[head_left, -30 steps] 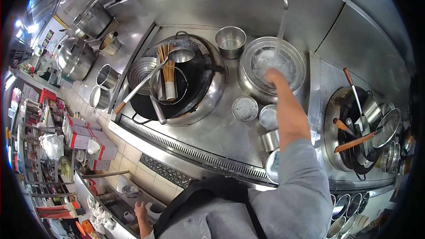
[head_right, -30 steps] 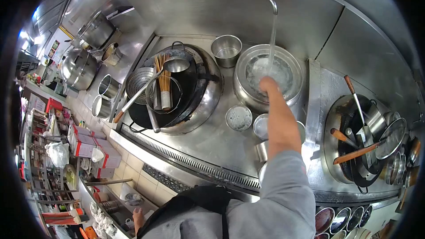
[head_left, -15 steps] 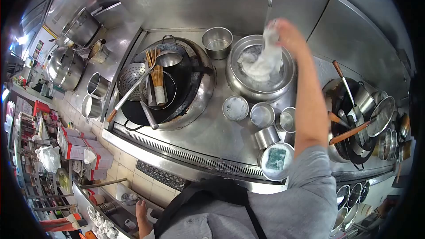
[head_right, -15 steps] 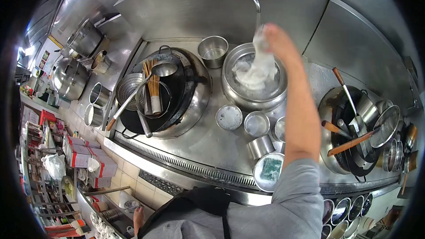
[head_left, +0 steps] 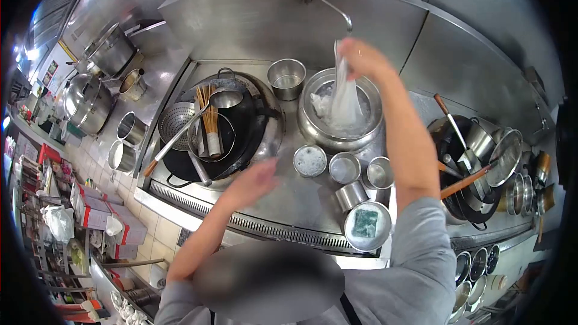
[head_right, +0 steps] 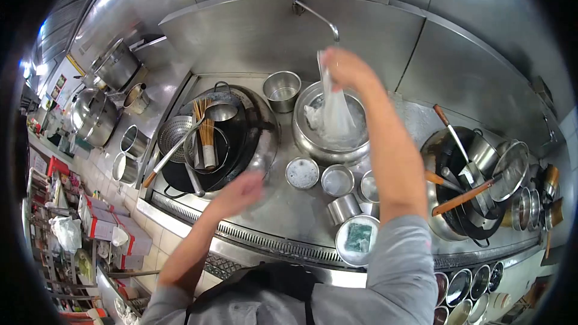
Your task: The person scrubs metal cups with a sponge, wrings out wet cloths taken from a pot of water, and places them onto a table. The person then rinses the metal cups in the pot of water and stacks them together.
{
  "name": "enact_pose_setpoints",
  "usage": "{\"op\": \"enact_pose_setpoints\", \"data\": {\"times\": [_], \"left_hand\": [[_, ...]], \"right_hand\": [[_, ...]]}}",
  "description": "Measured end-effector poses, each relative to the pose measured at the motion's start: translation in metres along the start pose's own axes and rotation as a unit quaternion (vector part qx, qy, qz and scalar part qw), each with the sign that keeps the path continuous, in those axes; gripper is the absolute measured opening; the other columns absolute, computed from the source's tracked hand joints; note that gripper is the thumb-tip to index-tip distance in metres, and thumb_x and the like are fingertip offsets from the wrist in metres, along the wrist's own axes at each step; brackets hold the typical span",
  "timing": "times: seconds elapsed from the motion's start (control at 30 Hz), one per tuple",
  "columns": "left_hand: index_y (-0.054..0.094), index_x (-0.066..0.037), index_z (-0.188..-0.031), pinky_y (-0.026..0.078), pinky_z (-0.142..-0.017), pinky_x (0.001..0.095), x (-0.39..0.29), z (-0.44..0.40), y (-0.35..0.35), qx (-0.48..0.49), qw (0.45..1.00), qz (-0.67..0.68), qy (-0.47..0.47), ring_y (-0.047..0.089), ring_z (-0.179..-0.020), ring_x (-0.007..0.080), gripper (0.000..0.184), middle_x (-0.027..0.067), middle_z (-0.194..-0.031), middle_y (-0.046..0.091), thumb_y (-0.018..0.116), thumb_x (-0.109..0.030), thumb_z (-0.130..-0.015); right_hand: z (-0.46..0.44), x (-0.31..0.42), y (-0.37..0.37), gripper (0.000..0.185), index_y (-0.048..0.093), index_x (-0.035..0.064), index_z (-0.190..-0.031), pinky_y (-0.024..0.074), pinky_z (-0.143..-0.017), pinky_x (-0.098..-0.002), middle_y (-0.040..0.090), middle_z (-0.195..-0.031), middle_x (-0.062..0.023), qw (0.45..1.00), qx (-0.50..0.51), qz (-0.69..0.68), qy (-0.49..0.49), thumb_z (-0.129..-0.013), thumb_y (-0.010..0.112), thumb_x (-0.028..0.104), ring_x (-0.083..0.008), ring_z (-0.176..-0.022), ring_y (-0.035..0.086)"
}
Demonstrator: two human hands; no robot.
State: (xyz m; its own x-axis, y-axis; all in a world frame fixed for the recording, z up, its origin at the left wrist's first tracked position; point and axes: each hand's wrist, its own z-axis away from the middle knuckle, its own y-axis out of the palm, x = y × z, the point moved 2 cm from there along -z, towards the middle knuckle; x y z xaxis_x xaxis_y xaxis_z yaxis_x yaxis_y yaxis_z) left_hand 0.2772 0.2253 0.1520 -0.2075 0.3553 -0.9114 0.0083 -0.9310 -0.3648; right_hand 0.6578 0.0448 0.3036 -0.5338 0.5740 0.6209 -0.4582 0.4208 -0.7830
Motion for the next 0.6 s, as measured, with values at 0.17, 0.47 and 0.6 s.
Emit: {"op": "enact_pose_setpoints", "data": {"times": [0.17,0.47,0.6], "left_hand": [[0.028,0.002,-0.156,0.039,-0.115,0.0419,-0.13,-0.153,0.03,-0.172,0.934,-0.148,0.278,0.047,-0.139,0.0362,0.095,0.025,-0.153,0.043,0.081,-0.02,-0.08],[0.062,0.001,-0.119,0.057,-0.072,0.0387,-0.168,-0.183,0.031,0.017,0.958,-0.28,0.055,0.068,-0.087,0.0236,0.042,0.0164,-0.109,0.07,0.075,-0.018,-0.084],[0.059,0.0,-0.1,0.053,-0.06,0.0345,-0.215,-0.149,0.016,-0.021,0.979,-0.156,0.131,0.065,-0.073,0.0197,0.027,0.012,-0.09,0.066,0.072,-0.016,-0.083]], "right_hand": [[0.089,0.122,-0.127,0.027,0.058,0.0015,-0.113,0.064,-0.077,-0.041,0.064,-0.1,-0.0118,0.926,-0.139,-0.335,-0.107,-0.103,0.054,0.026,-0.025,-0.091,0.068],[0.175,0.012,-0.042,0.039,0.06,0.0118,-0.129,0.057,-0.085,-0.0344,0.066,-0.108,-0.0064,0.961,-0.086,-0.261,0.009,-0.091,0.066,0.016,-0.0169,-0.097,0.067],[0.159,-0.022,0.109,0.1,0.036,0.009,-0.155,0.0363,-0.115,-0.042,0.053,-0.147,-0.0191,0.993,0.004,-0.093,0.069,-0.076,0.086,0.044,-0.0321,-0.14,0.046]]}}
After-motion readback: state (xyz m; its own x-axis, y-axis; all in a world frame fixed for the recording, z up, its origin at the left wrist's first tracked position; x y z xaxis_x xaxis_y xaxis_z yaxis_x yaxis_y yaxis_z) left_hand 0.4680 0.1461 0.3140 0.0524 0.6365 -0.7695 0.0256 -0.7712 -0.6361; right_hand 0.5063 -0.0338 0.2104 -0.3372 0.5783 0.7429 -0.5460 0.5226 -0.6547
